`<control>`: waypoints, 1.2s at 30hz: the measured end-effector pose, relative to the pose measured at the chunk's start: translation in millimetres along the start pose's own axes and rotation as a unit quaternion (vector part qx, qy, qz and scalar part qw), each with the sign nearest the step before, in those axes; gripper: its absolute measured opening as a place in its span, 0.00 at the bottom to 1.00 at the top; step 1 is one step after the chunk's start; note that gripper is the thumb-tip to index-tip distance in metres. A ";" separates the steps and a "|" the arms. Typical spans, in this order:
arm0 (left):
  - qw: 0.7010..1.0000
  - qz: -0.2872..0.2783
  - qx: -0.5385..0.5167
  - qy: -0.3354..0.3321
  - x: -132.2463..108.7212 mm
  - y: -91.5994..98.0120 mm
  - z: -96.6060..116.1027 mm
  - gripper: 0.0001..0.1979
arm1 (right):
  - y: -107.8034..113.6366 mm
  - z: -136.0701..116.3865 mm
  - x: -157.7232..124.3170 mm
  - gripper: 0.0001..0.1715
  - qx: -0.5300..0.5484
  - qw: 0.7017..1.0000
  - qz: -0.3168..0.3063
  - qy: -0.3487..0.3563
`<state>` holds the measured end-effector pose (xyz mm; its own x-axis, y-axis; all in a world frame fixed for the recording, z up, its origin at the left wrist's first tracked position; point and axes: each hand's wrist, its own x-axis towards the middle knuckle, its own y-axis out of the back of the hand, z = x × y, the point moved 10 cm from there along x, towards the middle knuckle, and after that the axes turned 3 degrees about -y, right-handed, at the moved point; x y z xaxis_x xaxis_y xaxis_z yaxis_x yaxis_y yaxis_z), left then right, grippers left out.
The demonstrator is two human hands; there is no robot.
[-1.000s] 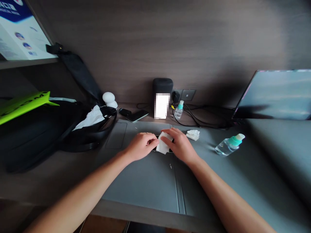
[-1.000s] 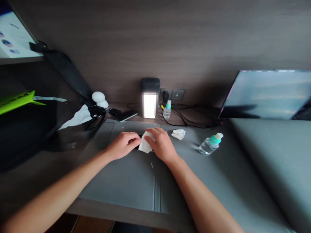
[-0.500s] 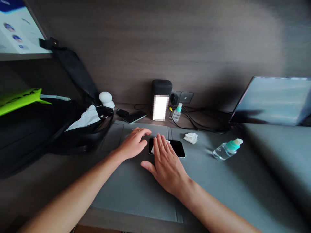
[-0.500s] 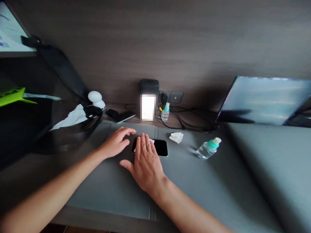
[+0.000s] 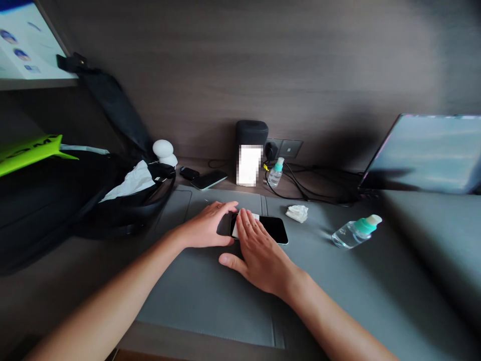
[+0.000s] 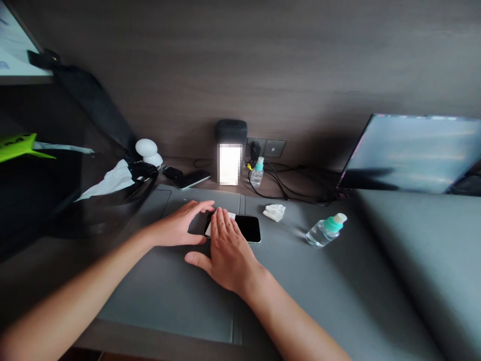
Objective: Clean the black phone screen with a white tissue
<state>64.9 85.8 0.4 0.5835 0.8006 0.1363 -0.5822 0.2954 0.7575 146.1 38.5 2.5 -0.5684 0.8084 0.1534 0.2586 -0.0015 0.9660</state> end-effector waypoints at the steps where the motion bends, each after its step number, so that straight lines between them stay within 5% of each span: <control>1: 1.000 0.001 -0.004 0.008 0.2 -0.3 -2.6 0.44 | 0.4 -1.1 2.1 0.59 0.004 1.000 -0.004 0.008; 10: 1.000 0.017 -0.005 0.012 0.2 -1.4 -8.1 0.50 | 0.9 -12.9 6.1 0.62 -0.005 0.998 -0.019 0.065; 23: 0.999 0.025 0.041 0.018 2.9 -4.6 -4.7 0.50 | -2.0 1.3 -3.6 0.68 -0.033 0.989 -0.085 0.116; 36: 0.997 0.016 0.068 -0.016 5.2 -4.8 6.8 0.38 | 3.0 36.0 -27.8 0.63 -0.054 0.986 -0.095 0.129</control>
<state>74.6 85.0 1.9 0.5856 0.7902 0.1809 -0.5196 0.1946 0.8320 190.8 37.2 -6.4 -0.7813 0.6242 0.0024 0.0515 0.0605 0.9968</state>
